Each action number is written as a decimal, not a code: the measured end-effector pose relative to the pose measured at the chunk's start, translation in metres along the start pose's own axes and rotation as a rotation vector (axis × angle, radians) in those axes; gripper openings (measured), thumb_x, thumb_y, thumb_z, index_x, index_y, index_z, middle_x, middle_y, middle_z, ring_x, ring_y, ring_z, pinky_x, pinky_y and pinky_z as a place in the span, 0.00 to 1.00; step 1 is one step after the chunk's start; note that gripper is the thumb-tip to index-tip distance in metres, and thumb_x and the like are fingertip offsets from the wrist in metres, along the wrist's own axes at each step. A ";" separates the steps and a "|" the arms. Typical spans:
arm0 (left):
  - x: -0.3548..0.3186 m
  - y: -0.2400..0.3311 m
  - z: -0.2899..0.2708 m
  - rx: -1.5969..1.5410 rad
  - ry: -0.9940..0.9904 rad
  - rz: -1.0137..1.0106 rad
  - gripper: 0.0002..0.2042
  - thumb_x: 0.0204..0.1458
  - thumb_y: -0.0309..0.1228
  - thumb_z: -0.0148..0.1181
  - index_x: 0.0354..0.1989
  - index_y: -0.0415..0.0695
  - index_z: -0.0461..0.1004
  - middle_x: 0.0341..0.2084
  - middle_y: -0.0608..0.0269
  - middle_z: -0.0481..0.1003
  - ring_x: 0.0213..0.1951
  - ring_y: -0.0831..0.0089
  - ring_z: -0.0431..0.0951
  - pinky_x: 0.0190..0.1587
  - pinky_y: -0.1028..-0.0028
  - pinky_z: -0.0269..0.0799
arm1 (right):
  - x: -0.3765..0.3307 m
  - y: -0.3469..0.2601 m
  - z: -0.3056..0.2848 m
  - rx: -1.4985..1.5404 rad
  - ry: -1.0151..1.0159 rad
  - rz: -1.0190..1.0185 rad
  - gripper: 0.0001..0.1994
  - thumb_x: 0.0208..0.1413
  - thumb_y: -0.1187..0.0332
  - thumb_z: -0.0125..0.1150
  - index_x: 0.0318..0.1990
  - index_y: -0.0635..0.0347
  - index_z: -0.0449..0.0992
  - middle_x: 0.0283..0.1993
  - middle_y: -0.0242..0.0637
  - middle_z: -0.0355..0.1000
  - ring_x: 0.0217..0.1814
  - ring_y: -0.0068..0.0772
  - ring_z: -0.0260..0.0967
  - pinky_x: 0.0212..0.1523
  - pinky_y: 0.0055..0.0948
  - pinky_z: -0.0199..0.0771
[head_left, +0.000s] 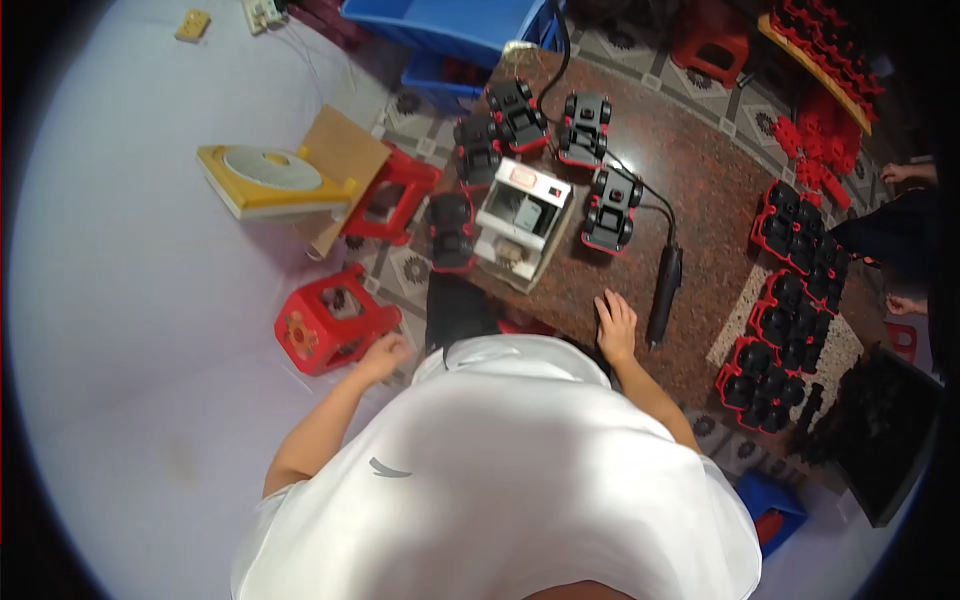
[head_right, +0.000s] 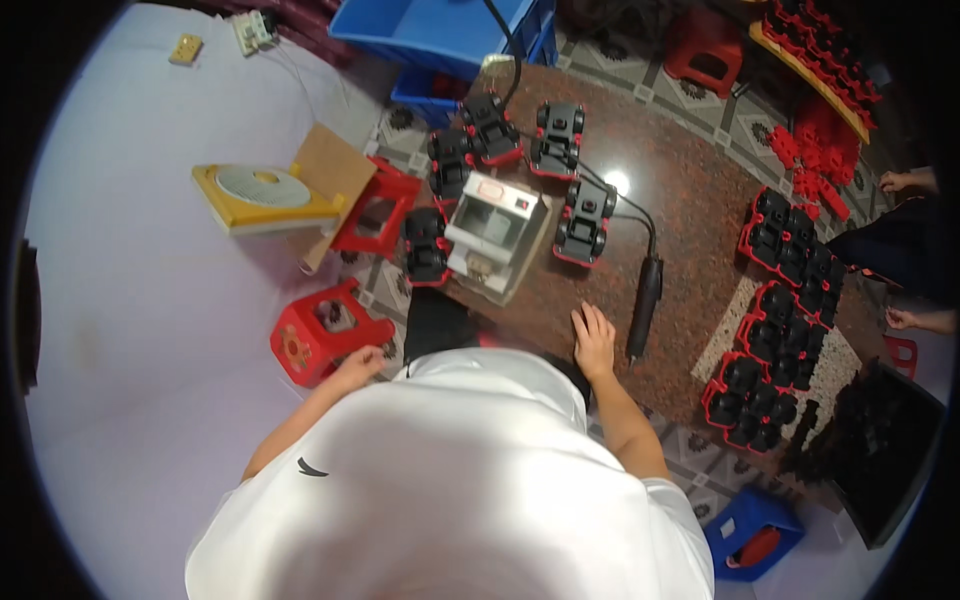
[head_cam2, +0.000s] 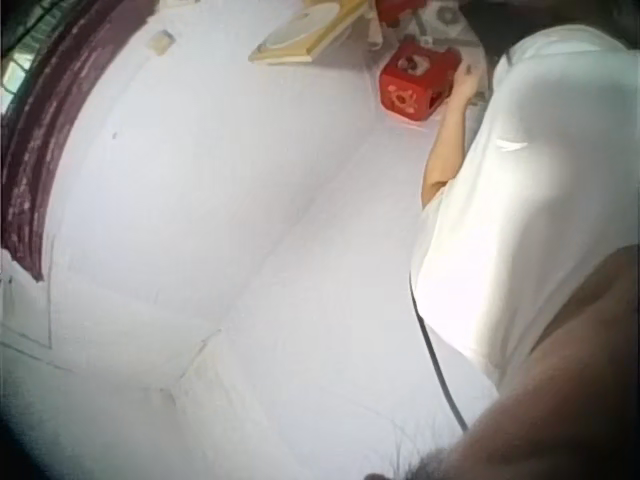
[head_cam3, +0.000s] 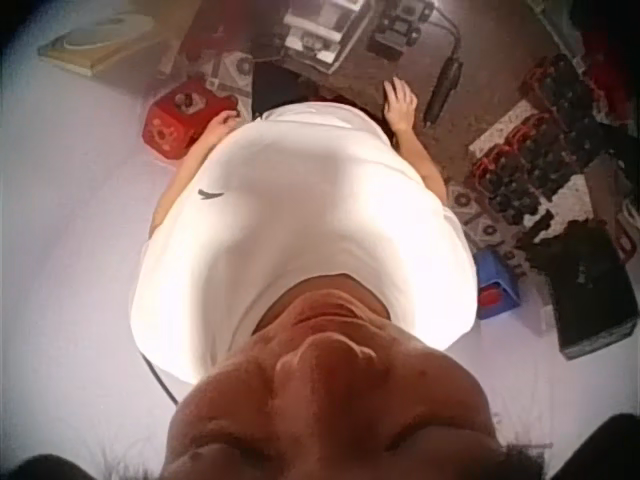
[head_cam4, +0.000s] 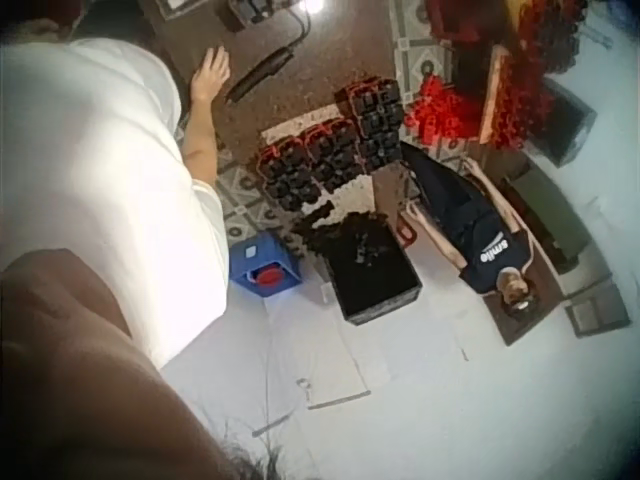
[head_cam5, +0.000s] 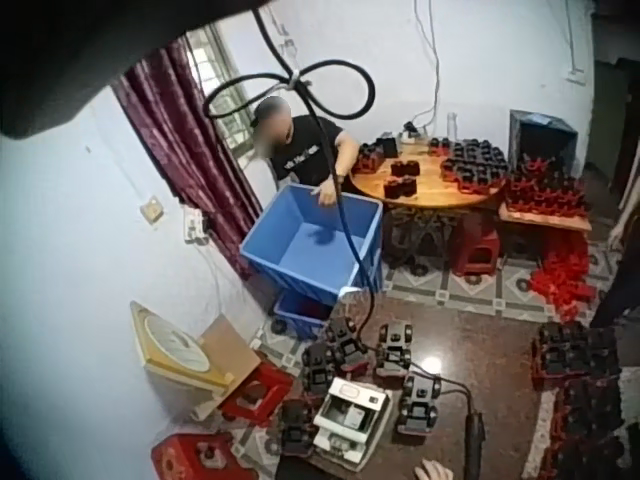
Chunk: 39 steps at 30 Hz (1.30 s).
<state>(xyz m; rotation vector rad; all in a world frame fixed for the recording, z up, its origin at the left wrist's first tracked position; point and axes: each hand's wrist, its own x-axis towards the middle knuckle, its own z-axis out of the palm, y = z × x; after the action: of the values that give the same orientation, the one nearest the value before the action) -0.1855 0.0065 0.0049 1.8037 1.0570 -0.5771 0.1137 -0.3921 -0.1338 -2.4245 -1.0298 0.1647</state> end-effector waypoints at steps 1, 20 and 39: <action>0.000 0.013 -0.004 0.108 -0.043 -0.048 0.19 0.49 0.36 0.60 0.47 0.39 0.69 0.34 0.61 0.73 0.37 0.74 0.71 0.41 0.75 0.68 | 0.000 -0.004 -0.002 -0.005 0.000 0.022 0.23 0.50 0.70 0.55 0.57 0.53 0.66 0.63 0.38 0.58 0.66 0.42 0.52 0.60 0.42 0.52; 0.270 0.035 -0.041 0.144 0.002 0.531 0.27 0.57 0.36 0.47 0.62 0.40 0.50 0.53 0.37 0.63 0.57 0.46 0.64 0.57 0.62 0.59 | 0.007 -0.013 0.005 -0.111 -0.049 0.032 0.24 0.43 0.67 0.59 0.51 0.59 0.68 0.60 0.43 0.61 0.63 0.48 0.55 0.56 0.46 0.55; 0.285 0.013 -0.026 0.061 0.151 0.991 0.19 0.59 0.37 0.46 0.54 0.36 0.60 0.44 0.43 0.71 0.47 0.51 0.72 0.50 0.63 0.65 | -0.029 -0.049 0.031 -0.502 0.653 0.181 0.16 0.44 0.71 0.60 0.43 0.61 0.71 0.50 0.43 0.66 0.55 0.46 0.62 0.53 0.42 0.60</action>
<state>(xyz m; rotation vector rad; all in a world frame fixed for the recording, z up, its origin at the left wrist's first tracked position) -0.0283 0.1449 -0.1907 2.1571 0.1357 0.1378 0.0522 -0.3708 -0.1393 -2.6959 -0.5908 -0.8659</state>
